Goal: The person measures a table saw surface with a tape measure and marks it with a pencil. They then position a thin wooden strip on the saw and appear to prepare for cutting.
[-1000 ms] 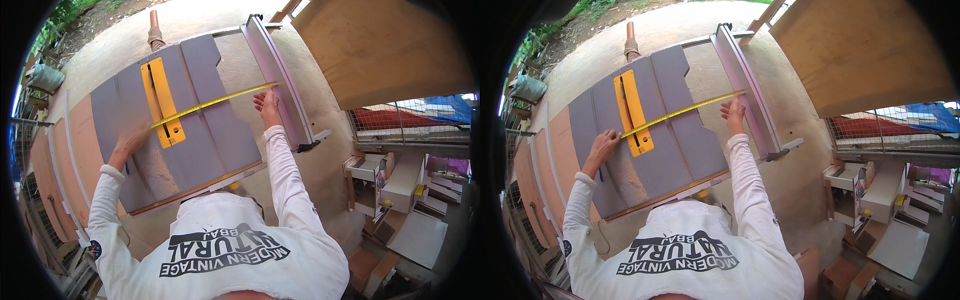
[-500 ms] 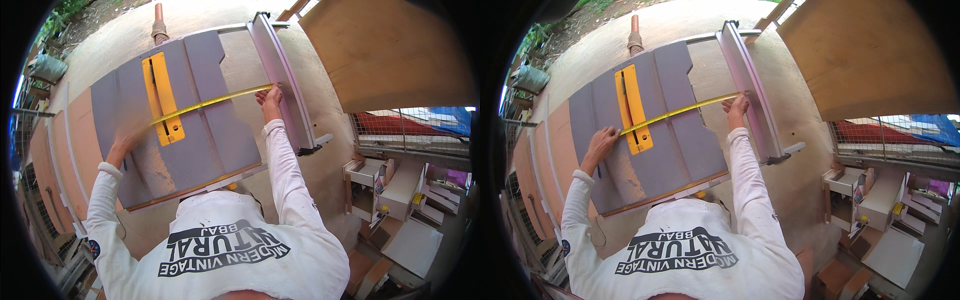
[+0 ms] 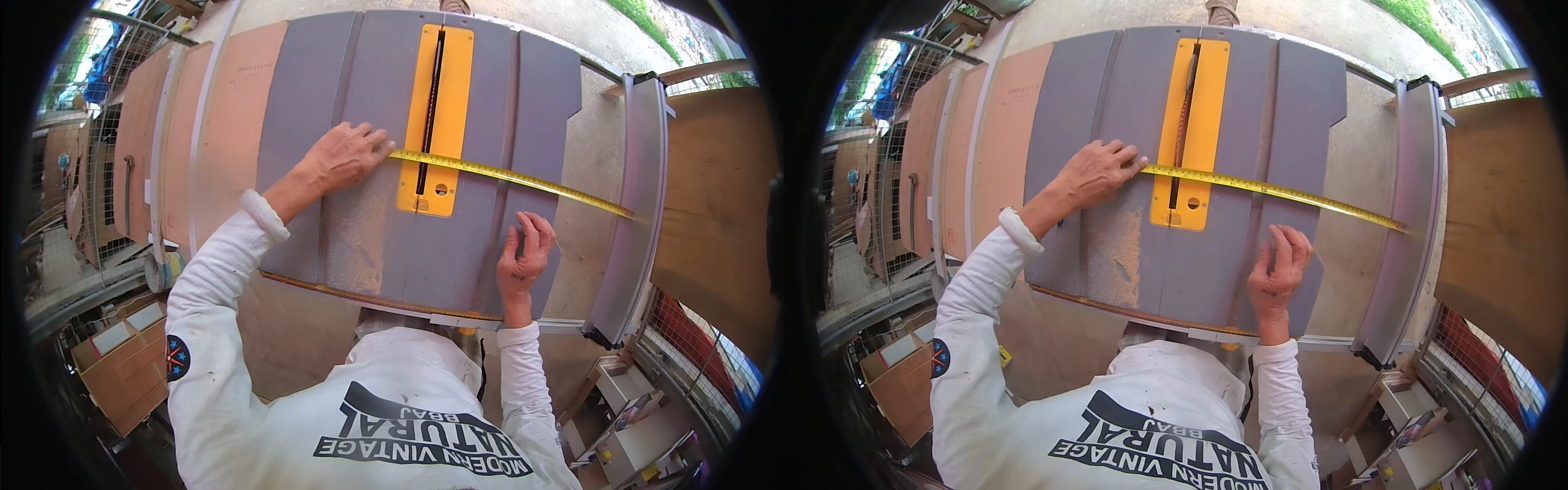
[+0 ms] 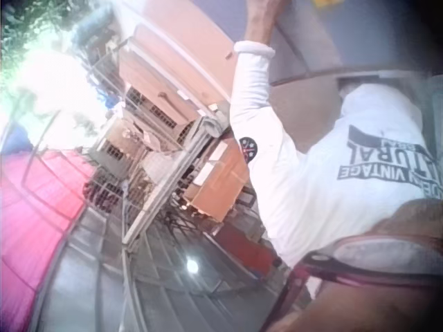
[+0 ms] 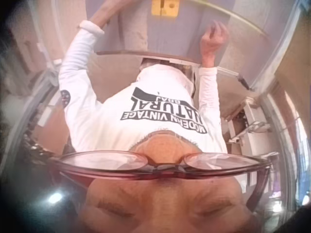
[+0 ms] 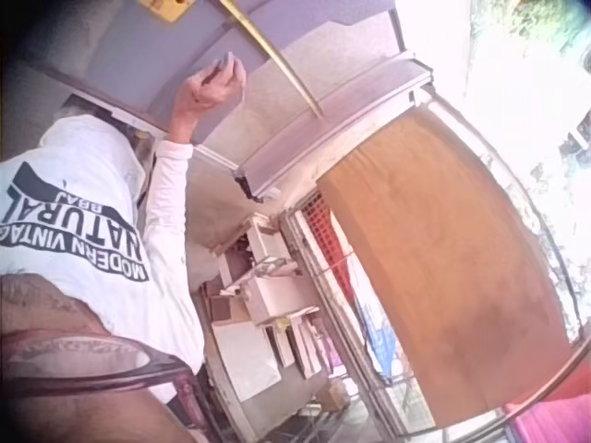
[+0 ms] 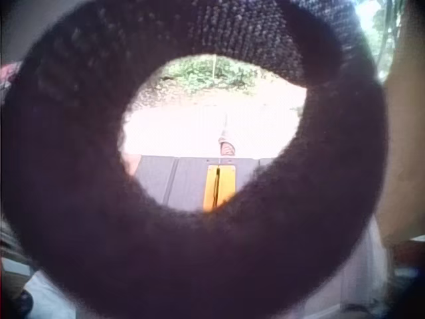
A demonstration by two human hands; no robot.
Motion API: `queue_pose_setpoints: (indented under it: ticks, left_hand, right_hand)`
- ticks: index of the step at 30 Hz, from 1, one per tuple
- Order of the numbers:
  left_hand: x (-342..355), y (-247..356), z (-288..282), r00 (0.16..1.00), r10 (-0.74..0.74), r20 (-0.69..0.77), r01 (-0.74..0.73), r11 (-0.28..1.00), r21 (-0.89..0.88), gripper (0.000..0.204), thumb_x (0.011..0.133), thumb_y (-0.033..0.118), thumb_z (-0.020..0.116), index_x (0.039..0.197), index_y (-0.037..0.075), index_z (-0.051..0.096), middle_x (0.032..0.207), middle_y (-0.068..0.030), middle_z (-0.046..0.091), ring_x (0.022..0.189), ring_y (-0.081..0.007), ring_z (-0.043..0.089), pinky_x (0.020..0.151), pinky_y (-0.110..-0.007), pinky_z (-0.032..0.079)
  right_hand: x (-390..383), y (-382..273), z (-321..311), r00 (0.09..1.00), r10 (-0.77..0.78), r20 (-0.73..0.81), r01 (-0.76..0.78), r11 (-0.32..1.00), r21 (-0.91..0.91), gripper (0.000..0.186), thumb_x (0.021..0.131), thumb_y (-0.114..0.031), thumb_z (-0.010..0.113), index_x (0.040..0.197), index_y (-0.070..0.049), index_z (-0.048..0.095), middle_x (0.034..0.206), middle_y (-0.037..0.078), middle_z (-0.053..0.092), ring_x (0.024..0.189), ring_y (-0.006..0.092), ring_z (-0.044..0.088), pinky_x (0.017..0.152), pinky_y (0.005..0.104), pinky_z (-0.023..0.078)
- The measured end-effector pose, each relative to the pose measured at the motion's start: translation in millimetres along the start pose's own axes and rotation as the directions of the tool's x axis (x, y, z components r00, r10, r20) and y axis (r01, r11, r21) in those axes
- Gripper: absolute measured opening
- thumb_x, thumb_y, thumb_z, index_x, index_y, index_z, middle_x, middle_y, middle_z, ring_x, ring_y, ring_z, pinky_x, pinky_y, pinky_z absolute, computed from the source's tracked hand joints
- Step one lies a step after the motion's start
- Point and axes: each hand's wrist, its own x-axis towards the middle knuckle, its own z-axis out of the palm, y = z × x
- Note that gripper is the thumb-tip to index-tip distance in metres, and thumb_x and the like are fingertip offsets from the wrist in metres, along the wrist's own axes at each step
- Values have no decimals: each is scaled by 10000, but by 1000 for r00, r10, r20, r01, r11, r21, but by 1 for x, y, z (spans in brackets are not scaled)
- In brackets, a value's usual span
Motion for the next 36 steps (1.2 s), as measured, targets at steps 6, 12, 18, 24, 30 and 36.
queue_pose_setpoints:
  ticks: [6, 12, 18, 24, 30, 36]
  left_hand:
    - [0, -3, -2, 994, 28, -110, -31, 999, -24, 340, 957, 134, 585, 1287, 82, 651, 1077, -25, 591, 949, -163, 622, 742, -300, 538]
    - [1, -5, 4, 985, 27, -168, -31, 999, -23, 333, 927, 133, 627, 1247, 67, 689, 1021, -13, 590, 924, -154, 620, 701, -276, 527]
    - [-1, -9, 3, 975, 36, -221, -53, 996, -71, 293, 897, 128, 651, 1175, 57, 708, 959, -10, 567, 876, -145, 608, 647, -281, 494]
    - [-1, -10, -1, 987, 27, -157, -46, 992, -117, 374, 899, 131, 647, 1259, 36, 682, 1005, -32, 583, 893, -169, 578, 676, -296, 484]
    - [0, -9, 1, 977, 48, -206, -65, 995, -78, 260, 895, 136, 652, 1130, 37, 701, 935, -10, 549, 873, -138, 601, 639, -281, 482]
    - [2, -11, 1, 977, 78, -199, -87, 995, -38, 244, 905, 137, 650, 1122, 37, 699, 941, -7, 550, 869, -138, 601, 625, -274, 482]
  right_hand:
    - [54, -16, 28, 940, -323, 107, 334, 935, -116, 351, 781, 59, 727, 1120, -35, 706, 1216, 103, 637, 1190, 351, 534, 1016, 450, 441]
    - [63, -8, 45, 909, -397, 126, 414, 894, -174, 315, 774, 55, 739, 1079, -25, 733, 1205, 104, 648, 1167, 351, 541, 999, 453, 451]
    - [66, -14, 53, 911, -351, 215, 390, 903, -178, 338, 772, 65, 753, 1101, -8, 742, 1188, 100, 660, 1150, 339, 562, 975, 428, 465]
    - [67, -13, 56, 924, -322, 206, 364, 905, -221, 299, 799, 100, 721, 1078, -5, 744, 1150, 93, 677, 1130, 331, 581, 985, 439, 477]
    - [67, -14, 57, 923, -329, 198, 374, 889, -264, 254, 826, 97, 712, 1055, -9, 743, 1146, 83, 684, 1142, 331, 583, 1009, 450, 478]
    - [62, -11, 51, 928, -356, 110, 372, 908, -195, 298, 866, 74, 695, 1149, -19, 706, 1171, 103, 681, 1155, 351, 585, 1007, 456, 478]
